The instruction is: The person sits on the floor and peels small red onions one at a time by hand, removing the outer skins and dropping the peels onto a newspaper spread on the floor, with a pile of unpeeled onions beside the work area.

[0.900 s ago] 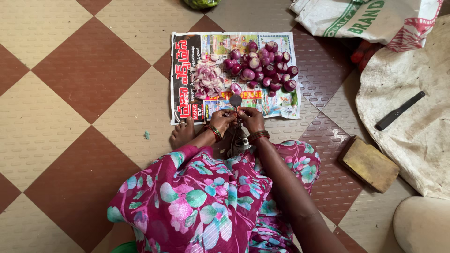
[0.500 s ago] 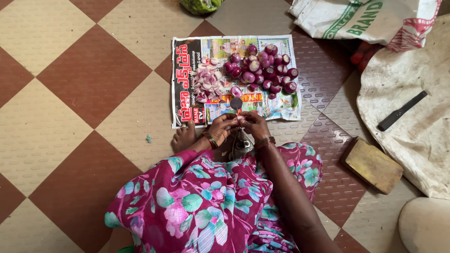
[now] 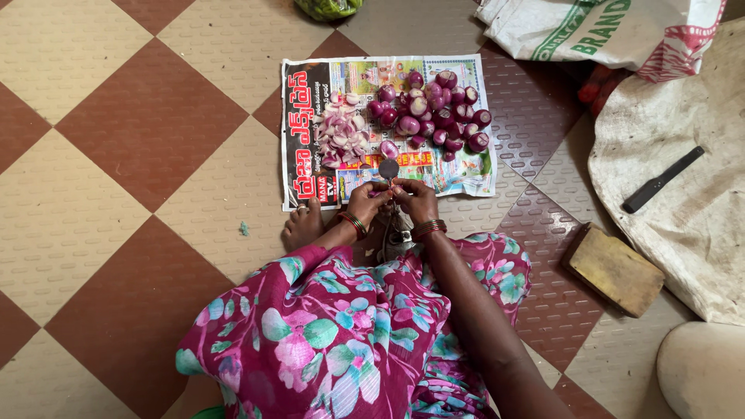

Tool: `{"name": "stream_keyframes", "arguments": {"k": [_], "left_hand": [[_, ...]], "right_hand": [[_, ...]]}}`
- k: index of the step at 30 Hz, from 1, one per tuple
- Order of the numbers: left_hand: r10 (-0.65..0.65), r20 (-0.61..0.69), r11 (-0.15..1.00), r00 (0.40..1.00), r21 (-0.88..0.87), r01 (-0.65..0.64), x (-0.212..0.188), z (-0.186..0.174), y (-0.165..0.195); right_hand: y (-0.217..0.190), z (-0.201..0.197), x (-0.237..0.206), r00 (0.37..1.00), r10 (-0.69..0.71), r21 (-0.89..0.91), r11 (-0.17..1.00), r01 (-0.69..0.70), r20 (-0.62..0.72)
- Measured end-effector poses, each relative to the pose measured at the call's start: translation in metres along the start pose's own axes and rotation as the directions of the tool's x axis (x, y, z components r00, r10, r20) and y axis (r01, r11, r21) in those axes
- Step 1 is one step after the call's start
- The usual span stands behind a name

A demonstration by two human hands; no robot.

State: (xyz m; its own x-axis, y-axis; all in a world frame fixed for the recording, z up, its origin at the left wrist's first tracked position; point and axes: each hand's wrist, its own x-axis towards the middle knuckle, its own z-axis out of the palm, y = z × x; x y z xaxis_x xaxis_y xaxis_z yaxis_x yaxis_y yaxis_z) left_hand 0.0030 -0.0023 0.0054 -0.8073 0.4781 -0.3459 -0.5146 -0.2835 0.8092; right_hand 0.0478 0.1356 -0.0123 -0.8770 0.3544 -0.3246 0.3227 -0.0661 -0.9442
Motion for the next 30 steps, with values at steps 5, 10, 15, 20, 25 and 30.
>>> {"name": "stream_keyframes", "arguments": {"k": [5, 10, 15, 20, 25, 30], "left_hand": [[-0.120, 0.017, 0.985, 0.993, -0.123, 0.121, 0.004, -0.003, -0.004], [-0.150, 0.059, 0.976, 0.987, -0.149, 0.158, 0.003, -0.005, -0.005], [-0.208, 0.102, 0.944, 0.973, -0.239, 0.227, -0.009, -0.007, 0.005], [-0.100, 0.142, 0.983, 0.985, -0.138, 0.119, -0.013, -0.010, -0.001], [0.069, 0.135, 0.994, 0.988, -0.093, -0.057, -0.005, -0.013, -0.015], [0.159, 0.126, 0.987, 0.979, -0.025, -0.157, -0.004, -0.012, -0.015]], "right_hand": [[-0.001, 0.006, 0.004, 0.999, 0.043, 0.020, 0.999, -0.042, -0.021], [-0.002, 0.013, 0.004, 0.989, 0.078, -0.271, 0.956, -0.111, -0.128], [-0.002, -0.001, -0.004, 0.996, 0.085, 0.104, 0.991, -0.088, 0.037], [0.005, -0.012, -0.011, 0.991, 0.097, 0.162, 0.981, -0.110, 0.088], [0.015, -0.013, -0.005, 0.993, -0.002, 0.241, 0.970, -0.027, 0.119], [0.015, -0.014, -0.002, 0.994, -0.012, 0.205, 0.979, -0.011, 0.111]]}}
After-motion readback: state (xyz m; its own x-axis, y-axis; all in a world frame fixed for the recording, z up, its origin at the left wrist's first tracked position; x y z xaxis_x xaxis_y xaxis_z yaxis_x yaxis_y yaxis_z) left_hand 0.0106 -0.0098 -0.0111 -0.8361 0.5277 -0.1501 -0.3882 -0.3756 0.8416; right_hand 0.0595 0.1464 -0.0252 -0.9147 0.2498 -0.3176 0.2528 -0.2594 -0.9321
